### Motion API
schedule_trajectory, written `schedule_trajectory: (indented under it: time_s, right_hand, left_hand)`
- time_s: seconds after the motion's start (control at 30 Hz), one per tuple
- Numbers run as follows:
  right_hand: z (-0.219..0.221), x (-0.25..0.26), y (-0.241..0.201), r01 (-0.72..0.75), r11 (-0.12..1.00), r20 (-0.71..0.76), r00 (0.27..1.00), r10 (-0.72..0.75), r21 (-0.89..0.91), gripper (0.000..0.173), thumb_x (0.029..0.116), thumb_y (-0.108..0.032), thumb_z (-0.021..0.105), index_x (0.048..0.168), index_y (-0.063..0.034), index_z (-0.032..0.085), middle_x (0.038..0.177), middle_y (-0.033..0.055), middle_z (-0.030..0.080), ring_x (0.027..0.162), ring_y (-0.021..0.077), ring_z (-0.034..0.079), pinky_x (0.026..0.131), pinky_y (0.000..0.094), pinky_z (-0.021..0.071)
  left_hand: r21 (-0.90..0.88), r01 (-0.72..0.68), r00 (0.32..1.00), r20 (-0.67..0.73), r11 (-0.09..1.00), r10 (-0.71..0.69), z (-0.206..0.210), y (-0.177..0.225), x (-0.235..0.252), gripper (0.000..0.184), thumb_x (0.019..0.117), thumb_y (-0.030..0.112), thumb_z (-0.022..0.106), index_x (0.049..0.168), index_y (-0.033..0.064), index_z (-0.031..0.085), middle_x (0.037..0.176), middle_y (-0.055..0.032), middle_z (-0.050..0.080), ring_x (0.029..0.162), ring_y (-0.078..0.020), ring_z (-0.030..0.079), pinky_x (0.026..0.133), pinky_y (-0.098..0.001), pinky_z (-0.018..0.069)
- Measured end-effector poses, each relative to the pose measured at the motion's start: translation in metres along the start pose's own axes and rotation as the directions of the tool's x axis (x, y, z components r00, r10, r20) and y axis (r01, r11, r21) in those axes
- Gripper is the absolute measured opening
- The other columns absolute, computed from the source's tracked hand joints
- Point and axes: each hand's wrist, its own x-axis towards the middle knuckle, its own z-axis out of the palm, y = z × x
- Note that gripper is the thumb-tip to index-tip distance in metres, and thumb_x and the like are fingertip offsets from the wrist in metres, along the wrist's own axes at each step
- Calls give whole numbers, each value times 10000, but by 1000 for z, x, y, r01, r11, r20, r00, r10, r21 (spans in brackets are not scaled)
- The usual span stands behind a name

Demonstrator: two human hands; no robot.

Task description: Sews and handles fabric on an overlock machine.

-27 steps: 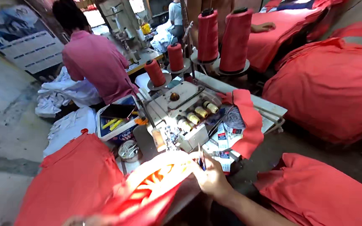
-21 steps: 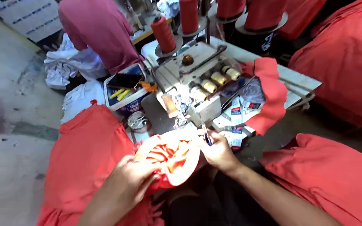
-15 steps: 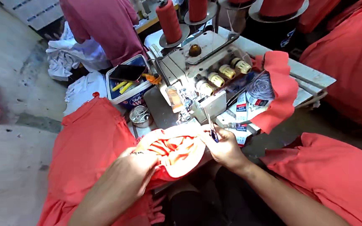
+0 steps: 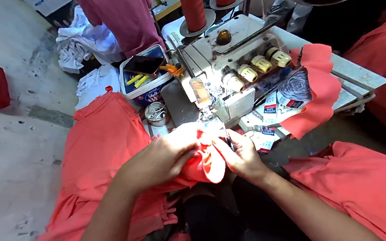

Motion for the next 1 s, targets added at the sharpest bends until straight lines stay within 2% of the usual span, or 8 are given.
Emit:
schedule_trajectory:
  time_s: [0.13,0.2,0.27,0.33,0.5,0.67,0.8,1.0]
  right_hand:
    - [-1,0,2,147,989,48,988,-146,-15,162,978,-47,569,1001,64,684,874,56,702,829,-60,627,800,93,507]
    - [-13,-2,9,328,944,208,927,-313,-41,221,1028,-144,545,1101,36,651,923,100,681,871,26,639,820,148,519]
    - [-24,-3,12,504,847,375,827,-418,-167,271,975,-230,530,994,-19,699,754,101,638,680,155,623,603,268,486]
    - [-34,-4,11,594,755,461,772,-438,-278,244,952,-218,516,914,-57,695,690,80,635,607,178,616,532,304,465]
    - [-47,-1,13,603,766,441,763,-472,-224,255,1010,-170,469,938,-48,681,733,98,626,636,167,577,563,273,432]
    - [-43,-6,17,592,783,408,773,-486,-189,238,1023,-161,470,949,-46,665,775,107,619,695,154,577,611,233,441]
    - [-41,-8,20,577,801,395,781,-483,-162,229,1017,-152,470,948,-38,656,763,96,579,704,142,548,633,207,429]
    - [-38,-10,22,522,845,365,814,-452,-118,218,1020,-137,489,996,-12,666,907,142,627,843,118,595,751,153,463]
  left_hand:
    - [-15,-107,994,0,994,107,21,-26,18,199,1006,99,524,973,18,703,938,-80,684,895,-120,665,816,-245,534]
    - [73,-110,989,-94,991,117,21,-26,13,181,983,83,548,945,20,714,874,-70,671,841,-127,664,781,-243,546]
    - [189,-81,972,-202,979,119,14,-25,0,173,946,53,564,939,22,734,912,-91,705,896,-176,694,817,-294,566]
    - [305,-65,948,-277,950,154,12,-27,-18,183,954,34,563,952,20,746,932,-132,722,936,-231,710,851,-329,569]
    - [433,5,884,-423,901,198,34,-34,-43,73,1044,106,533,1076,69,587,948,-137,674,903,-219,673,784,-280,543]
    - [443,9,858,-464,897,221,45,-40,-48,63,1027,84,556,1025,62,616,907,-140,654,846,-227,646,754,-280,526]
    - [446,11,867,-450,895,214,47,-39,-49,69,1025,71,554,1030,56,621,953,-147,706,951,-222,682,845,-262,529]
    - [411,61,921,-374,910,107,43,-34,-47,176,987,104,584,991,31,744,851,-153,688,805,-250,690,719,-308,552]
